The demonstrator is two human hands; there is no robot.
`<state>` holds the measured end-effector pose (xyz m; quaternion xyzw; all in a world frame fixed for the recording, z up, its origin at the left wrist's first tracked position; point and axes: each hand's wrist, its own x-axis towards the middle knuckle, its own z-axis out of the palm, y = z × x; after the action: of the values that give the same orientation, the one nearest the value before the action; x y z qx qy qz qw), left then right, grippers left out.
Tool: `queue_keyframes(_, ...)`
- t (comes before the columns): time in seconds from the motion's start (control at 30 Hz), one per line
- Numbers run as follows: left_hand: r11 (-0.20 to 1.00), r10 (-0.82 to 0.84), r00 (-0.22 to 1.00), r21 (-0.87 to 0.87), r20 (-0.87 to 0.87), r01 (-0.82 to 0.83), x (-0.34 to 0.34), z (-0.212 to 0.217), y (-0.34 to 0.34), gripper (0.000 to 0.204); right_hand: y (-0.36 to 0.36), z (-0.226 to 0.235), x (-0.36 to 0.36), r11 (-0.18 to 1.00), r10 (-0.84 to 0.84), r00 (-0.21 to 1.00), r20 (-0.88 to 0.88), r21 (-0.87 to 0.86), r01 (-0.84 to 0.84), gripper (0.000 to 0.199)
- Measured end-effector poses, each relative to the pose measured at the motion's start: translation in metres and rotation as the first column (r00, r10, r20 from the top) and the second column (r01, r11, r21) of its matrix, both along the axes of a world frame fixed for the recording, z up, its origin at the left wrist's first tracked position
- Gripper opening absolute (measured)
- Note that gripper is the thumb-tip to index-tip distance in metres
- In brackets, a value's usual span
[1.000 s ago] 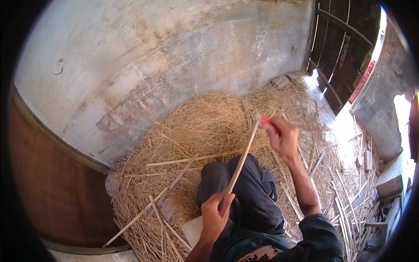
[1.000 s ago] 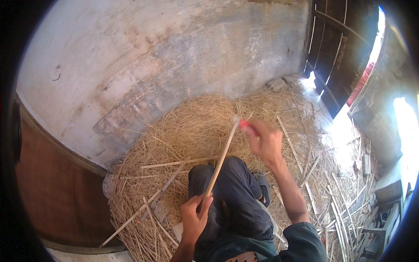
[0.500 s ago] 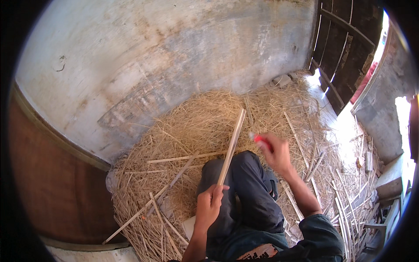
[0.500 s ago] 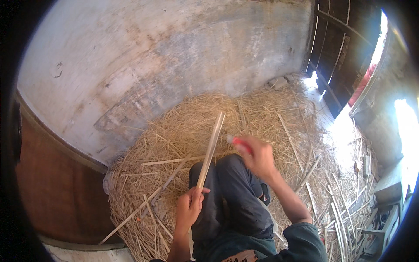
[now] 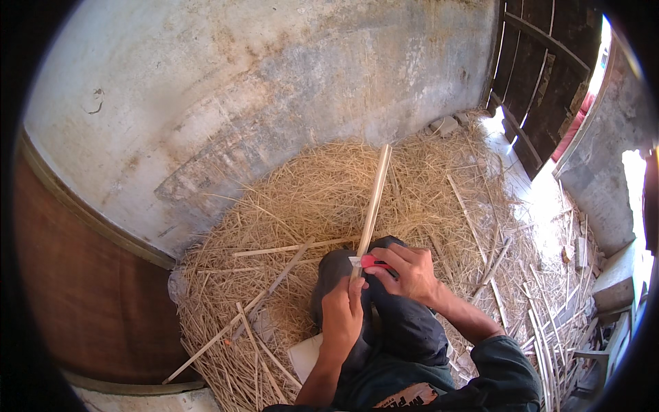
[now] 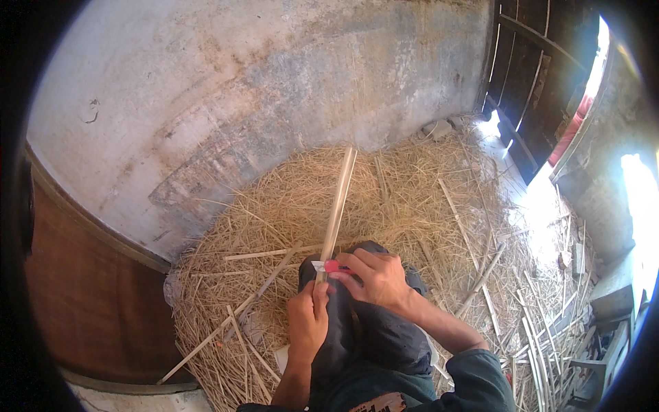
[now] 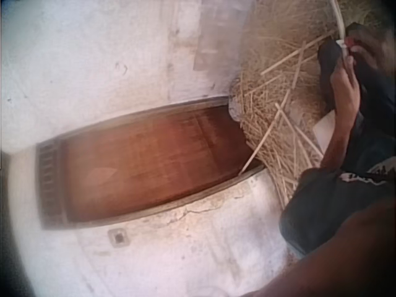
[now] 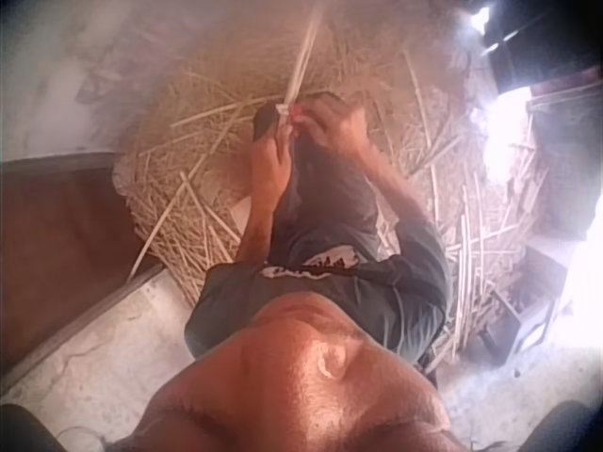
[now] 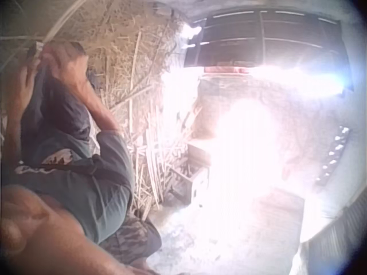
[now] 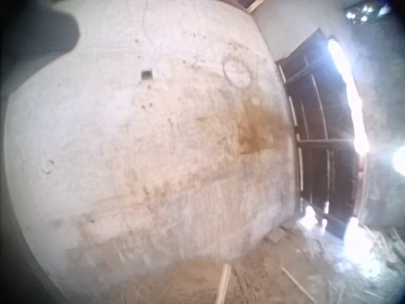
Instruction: The person sits on a bed of straw and uses a red utility knife to shave and smooth a long bamboo stick. They rotate the stick to work on different sides, occasionally switching to a large knife to split the bamboo into thinner strips.
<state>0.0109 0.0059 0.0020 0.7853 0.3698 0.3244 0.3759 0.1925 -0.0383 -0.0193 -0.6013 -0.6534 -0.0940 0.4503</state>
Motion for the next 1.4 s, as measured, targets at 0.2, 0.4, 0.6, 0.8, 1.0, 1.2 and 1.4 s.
queue_keyframes(0.2, 1.000, -0.031, 1.000, 0.004, 0.001, 0.031, -0.014, -0.016, -0.006, 0.040, 0.015, 0.011, 0.023, 0.998, -0.030, 0.998, -0.060, 0.049, 0.033, 0.020)
queue_keyframes(0.4, 0.990, -0.087, 0.992, -0.119, -0.090, 0.076, -0.044, -0.025, -0.028, 0.039, 0.040, 0.008, 0.097, 0.937, -0.333, 0.912, -0.240, 0.025, 0.348, 0.021)
queue_keyframes(0.6, 0.897, -0.177, 0.984, -0.413, -0.010, 0.157, -0.069, -0.029, -0.023, 0.044, 0.032, 0.005, 0.148, 0.863, -0.503, 0.828, -0.246, -0.193, 0.467, 0.028)
queue_keyframes(0.8, 0.810, -0.103, 0.984, -0.562, 0.146, 0.169, -0.043, -0.034, 0.001, 0.050, 0.007, 0.008, 0.044, 0.999, -0.032, 0.979, -0.203, 0.002, 0.034, 0.021)
queue_keyframes(1.0, 0.904, -0.091, 0.990, -0.408, 0.107, 0.128, -0.013, -0.011, 0.001, 0.050, -0.009, -0.002, -0.001, 0.995, 0.036, 0.999, -0.035, -0.089, -0.039, 0.023)
queue_keyframes(1.2, 0.971, -0.033, 0.999, -0.238, -0.014, 0.029, -0.005, -0.002, 0.001, 0.044, -0.006, 0.010, -0.006, 0.997, 0.031, 0.998, -0.046, -0.071, -0.035, 0.023)
queue_keyframes(1.4, 0.992, -0.025, 1.000, -0.128, -0.016, 0.023, -0.008, -0.019, 0.001, 0.050, -0.002, 0.016, 0.002, 0.995, 0.014, 0.999, -0.040, -0.099, -0.018, 0.019)
